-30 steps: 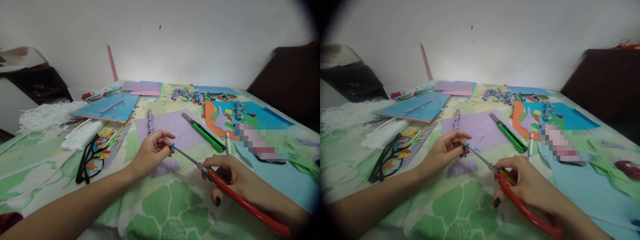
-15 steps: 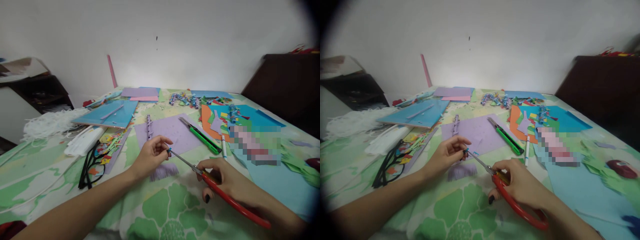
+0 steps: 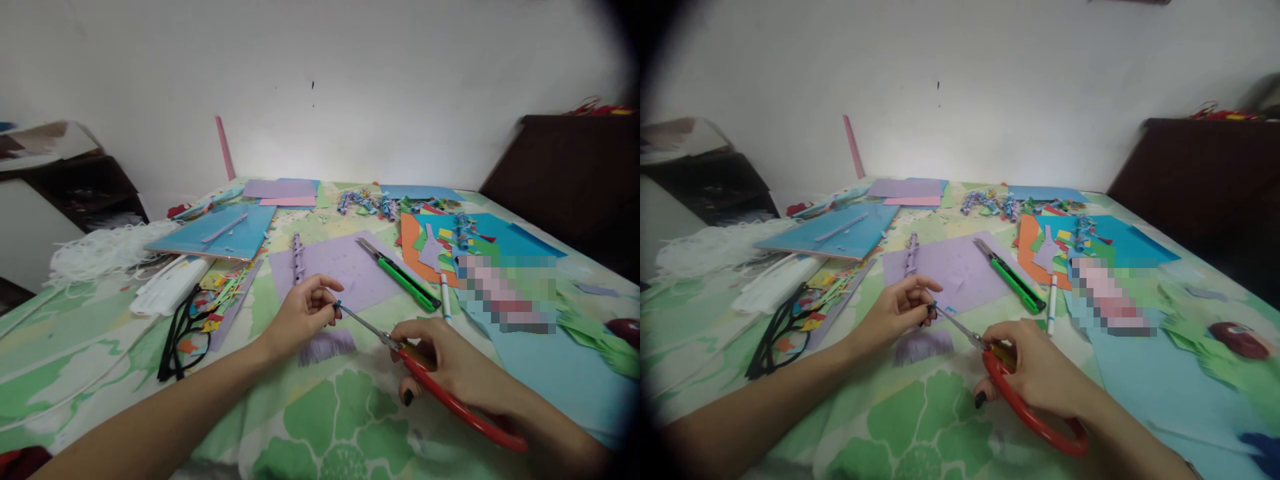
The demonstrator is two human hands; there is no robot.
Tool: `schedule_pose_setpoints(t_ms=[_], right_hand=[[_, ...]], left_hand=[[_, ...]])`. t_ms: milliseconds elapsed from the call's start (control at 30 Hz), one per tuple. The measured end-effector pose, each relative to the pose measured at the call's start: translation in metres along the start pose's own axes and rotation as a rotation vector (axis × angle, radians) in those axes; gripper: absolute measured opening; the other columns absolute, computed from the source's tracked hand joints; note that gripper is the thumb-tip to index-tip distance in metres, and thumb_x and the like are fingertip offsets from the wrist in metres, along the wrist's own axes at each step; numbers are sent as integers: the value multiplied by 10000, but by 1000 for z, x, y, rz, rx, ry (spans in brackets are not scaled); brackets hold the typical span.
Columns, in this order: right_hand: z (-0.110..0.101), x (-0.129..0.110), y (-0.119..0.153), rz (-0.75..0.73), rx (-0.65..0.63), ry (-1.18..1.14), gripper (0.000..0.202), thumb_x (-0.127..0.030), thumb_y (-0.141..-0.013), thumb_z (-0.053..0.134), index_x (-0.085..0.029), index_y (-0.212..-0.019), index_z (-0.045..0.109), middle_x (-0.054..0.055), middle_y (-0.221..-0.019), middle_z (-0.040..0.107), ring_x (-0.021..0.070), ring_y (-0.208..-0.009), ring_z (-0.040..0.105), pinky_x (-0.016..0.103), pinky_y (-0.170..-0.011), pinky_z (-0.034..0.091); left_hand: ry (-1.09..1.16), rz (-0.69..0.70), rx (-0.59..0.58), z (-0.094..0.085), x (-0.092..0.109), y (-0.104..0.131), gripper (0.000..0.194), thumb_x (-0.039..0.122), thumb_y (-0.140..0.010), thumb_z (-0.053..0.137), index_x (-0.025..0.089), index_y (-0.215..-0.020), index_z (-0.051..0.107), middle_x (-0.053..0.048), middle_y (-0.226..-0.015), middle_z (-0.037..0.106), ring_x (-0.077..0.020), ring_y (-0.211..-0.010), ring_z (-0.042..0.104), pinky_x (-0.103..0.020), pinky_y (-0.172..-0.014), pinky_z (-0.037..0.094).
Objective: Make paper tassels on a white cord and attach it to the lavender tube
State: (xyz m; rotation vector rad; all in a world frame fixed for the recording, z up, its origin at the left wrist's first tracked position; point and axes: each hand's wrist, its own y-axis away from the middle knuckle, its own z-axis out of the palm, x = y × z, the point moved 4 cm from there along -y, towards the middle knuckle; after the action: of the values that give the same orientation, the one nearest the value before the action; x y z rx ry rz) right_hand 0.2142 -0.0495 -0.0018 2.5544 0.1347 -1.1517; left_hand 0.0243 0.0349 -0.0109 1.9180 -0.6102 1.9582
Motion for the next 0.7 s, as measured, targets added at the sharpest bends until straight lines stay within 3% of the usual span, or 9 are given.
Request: schedule_pose_setpoints(t_ms=[267,467,700], right_hand=[[0,-5,0,-2,3,34,244,-318,-630,725,-187,-698,531,-57,-543,433,108,-517,376,230,-472,261],[2,-4,-1,-28,8,55,286,-343,-628,729,-189,-666,491,-65,-580,343,95,-535,296,234,-475,212],[1,-7,1,-56,20,85,360,-423,-645,741,-181,-622,476,-57,-584,353,92,-542,294,234,-473,211]], left_hand=[[-45,-2,2,1,1,0,265,129,-701,576,138,-963,542,24,-654,593,-93,-575,553,-223,-564,427],[-44,-5,6,0,-1,-1,268,132,-693,579,147,-959,550,22,-663,597,-98,-582,558,-225,-567,430],[-29,-29,1,1,-2,-2,269,125,-686,579,143,-953,546,19,-669,600,-95,-584,559,-226,-578,439]])
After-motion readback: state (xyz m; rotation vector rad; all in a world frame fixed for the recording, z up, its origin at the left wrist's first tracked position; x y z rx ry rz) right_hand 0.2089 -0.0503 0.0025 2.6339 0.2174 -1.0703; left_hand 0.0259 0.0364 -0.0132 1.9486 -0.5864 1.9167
